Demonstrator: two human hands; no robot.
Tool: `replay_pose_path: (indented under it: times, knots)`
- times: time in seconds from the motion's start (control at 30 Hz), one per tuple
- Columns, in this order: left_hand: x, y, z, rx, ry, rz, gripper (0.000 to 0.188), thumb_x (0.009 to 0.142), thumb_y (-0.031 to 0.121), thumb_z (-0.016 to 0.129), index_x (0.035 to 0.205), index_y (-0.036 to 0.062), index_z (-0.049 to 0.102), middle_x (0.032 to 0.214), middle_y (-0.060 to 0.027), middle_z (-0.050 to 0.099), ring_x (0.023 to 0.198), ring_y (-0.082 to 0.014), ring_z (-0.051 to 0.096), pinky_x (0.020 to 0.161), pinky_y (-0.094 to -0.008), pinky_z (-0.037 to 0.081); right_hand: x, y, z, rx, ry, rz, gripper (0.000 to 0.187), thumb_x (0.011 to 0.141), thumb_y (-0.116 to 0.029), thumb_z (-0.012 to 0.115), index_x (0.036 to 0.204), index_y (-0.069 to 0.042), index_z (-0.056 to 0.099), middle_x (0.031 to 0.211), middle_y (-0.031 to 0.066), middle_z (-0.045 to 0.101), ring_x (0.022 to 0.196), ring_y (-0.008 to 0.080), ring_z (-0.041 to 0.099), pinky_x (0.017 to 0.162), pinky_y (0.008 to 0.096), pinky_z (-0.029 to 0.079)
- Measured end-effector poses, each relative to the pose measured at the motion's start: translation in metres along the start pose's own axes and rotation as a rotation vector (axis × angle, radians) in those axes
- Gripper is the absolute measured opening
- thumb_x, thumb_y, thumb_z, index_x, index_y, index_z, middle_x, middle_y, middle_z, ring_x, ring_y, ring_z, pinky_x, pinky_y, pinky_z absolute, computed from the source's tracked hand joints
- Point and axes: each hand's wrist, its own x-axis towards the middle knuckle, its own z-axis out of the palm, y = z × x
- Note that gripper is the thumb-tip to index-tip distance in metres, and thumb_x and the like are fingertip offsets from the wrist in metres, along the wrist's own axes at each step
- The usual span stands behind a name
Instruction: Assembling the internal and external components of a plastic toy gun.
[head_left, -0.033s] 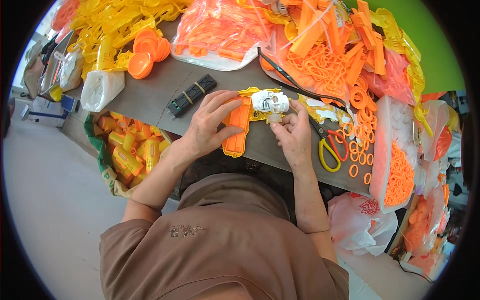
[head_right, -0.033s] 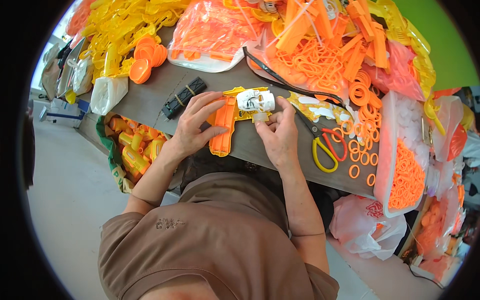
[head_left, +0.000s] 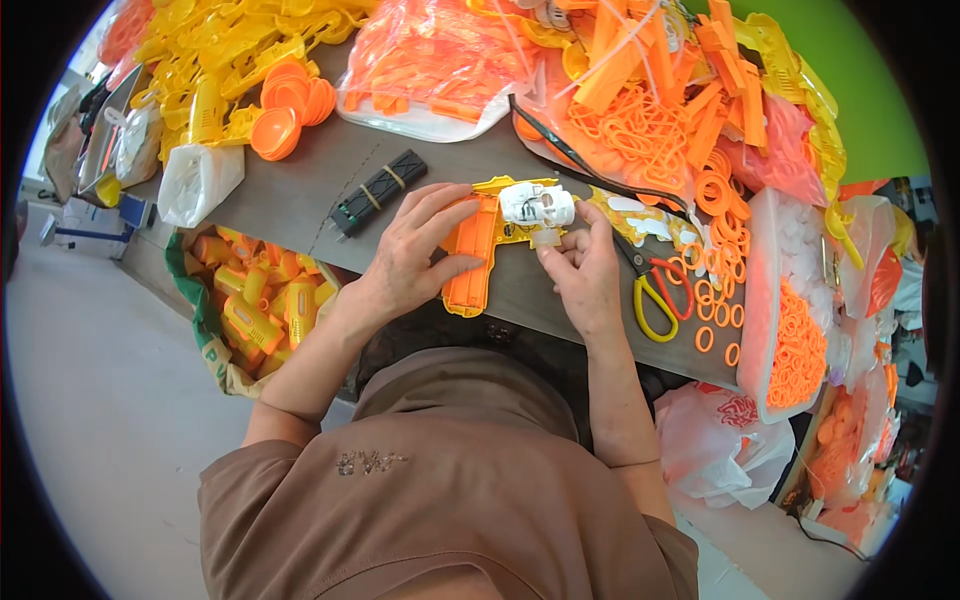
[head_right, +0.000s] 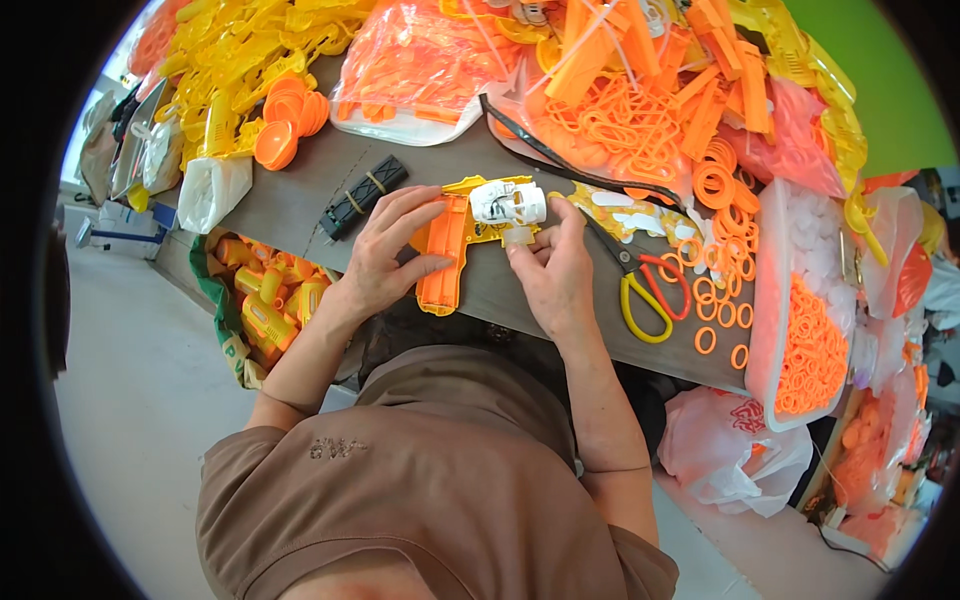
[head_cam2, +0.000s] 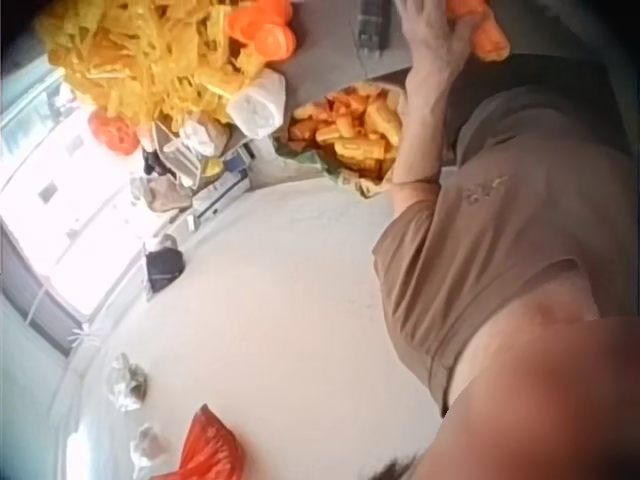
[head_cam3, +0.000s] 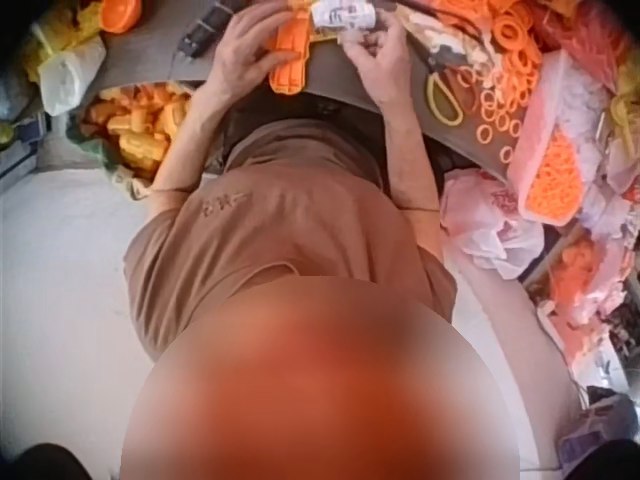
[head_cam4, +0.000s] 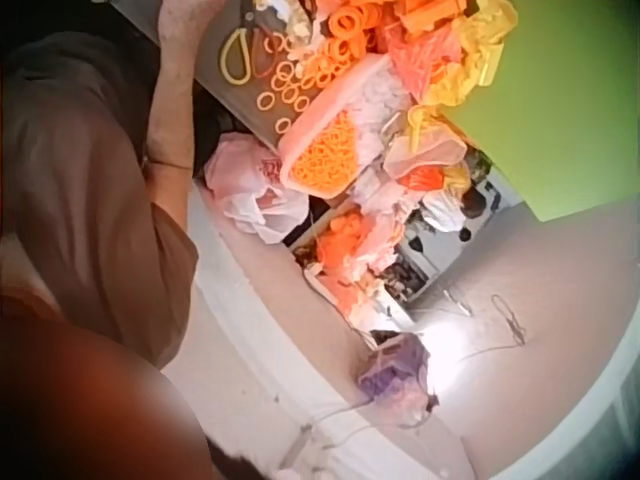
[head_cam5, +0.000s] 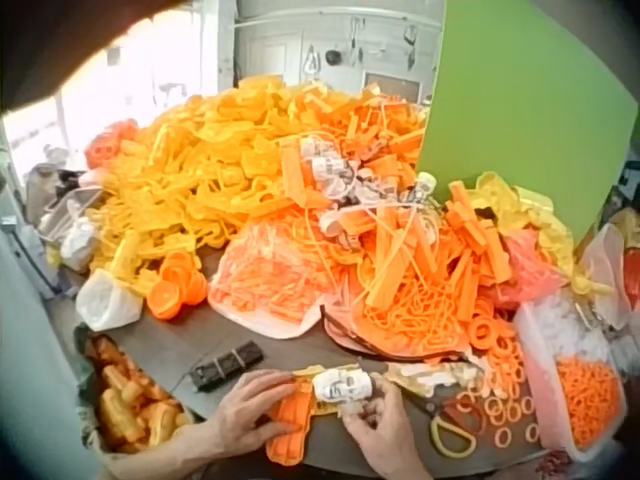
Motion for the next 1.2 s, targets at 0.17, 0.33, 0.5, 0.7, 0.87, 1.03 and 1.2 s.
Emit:
replay_pose_path:
  times: [0.17,0.33,0.5,0.7,0.87,1.03,1.2]
  knots:
    - [-0.006,0.007,0.003,0.006,0.031,-0.008,0.069,0.071,0.029,0.076,0.129,0.0017,0.048,0.137,-0.0195,0.042,0.124,-0.0355,0.042,0.101,-0.0427,0.037,-0.010,-0.007,-0.044,-0.255,0.200,-0.164,0.040,0.084,-0.011,0.067,0.119,0.001,0.053,0.092,0.0044,0.058,0.079,0.0097,0.054,0.070,0.0235,0.047]
    - [-0.011,0.009,0.004,-0.029,-0.091,-0.097,0.085,0.069,0.036,0.078,0.137,0.0015,0.039,0.142,-0.0215,0.034,0.129,-0.0372,0.036,0.104,-0.0433,0.033,-0.012,-0.009,-0.163,-0.524,0.661,-0.286,0.019,0.087,-0.012,0.062,0.102,-0.002,0.064,0.085,0.0021,0.062,0.079,0.0105,0.057,0.071,0.0252,0.046]
    - [-0.004,0.009,0.009,-0.066,-0.080,-0.089,0.088,0.067,0.032,0.079,0.138,0.0034,0.035,0.141,-0.0216,0.034,0.126,-0.0390,0.038,0.102,-0.0444,0.036,-0.061,-0.022,-0.276,-1.319,0.707,0.226,0.026,0.084,-0.021,0.056,0.098,0.000,0.065,0.088,0.0181,0.065,0.080,0.0308,0.063,0.075,0.0374,0.048]
    - [0.003,0.009,0.019,-0.098,-0.084,-0.110,0.089,0.067,0.034,0.080,0.138,0.0032,0.036,0.142,-0.0201,0.034,0.129,-0.0358,0.038,0.104,-0.0421,0.036,-0.068,0.005,-0.306,-1.266,0.554,0.266,0.030,0.083,-0.022,0.053,0.090,0.004,0.065,0.083,0.0220,0.064,0.076,0.0348,0.061,0.071,0.0401,0.046]
    - [0.004,0.008,0.020,-0.128,-0.087,-0.115,0.088,0.067,0.036,0.080,0.137,0.0031,0.037,0.143,-0.0194,0.034,0.130,-0.0340,0.038,0.105,-0.0408,0.035,-0.062,0.016,-0.321,-1.079,0.570,0.287,0.025,0.081,-0.017,0.054,0.085,0.005,0.065,0.073,0.0216,0.062,0.067,0.0276,0.061,0.066,0.0379,0.045]
    - [0.003,0.008,0.020,-0.105,-0.092,-0.123,0.087,0.067,0.037,0.079,0.136,0.0036,0.039,0.143,-0.0191,0.035,0.130,-0.0340,0.037,0.105,-0.0407,0.035,-0.052,0.032,-0.342,-1.105,0.558,0.351,0.024,0.079,-0.016,0.055,0.079,0.006,0.063,0.065,0.0179,0.058,0.061,0.0197,0.057,0.062,0.0339,0.044]
    - [0.003,0.007,0.020,-0.113,-0.085,-0.113,0.086,0.068,0.036,0.079,0.136,0.0039,0.039,0.143,-0.0190,0.035,0.130,-0.0338,0.038,0.105,-0.0406,0.035,-0.055,0.043,-0.347,-0.946,0.695,0.157,0.029,0.082,-0.025,0.061,0.087,0.003,0.063,0.071,0.0134,0.061,0.068,0.0189,0.057,0.066,0.0331,0.045]
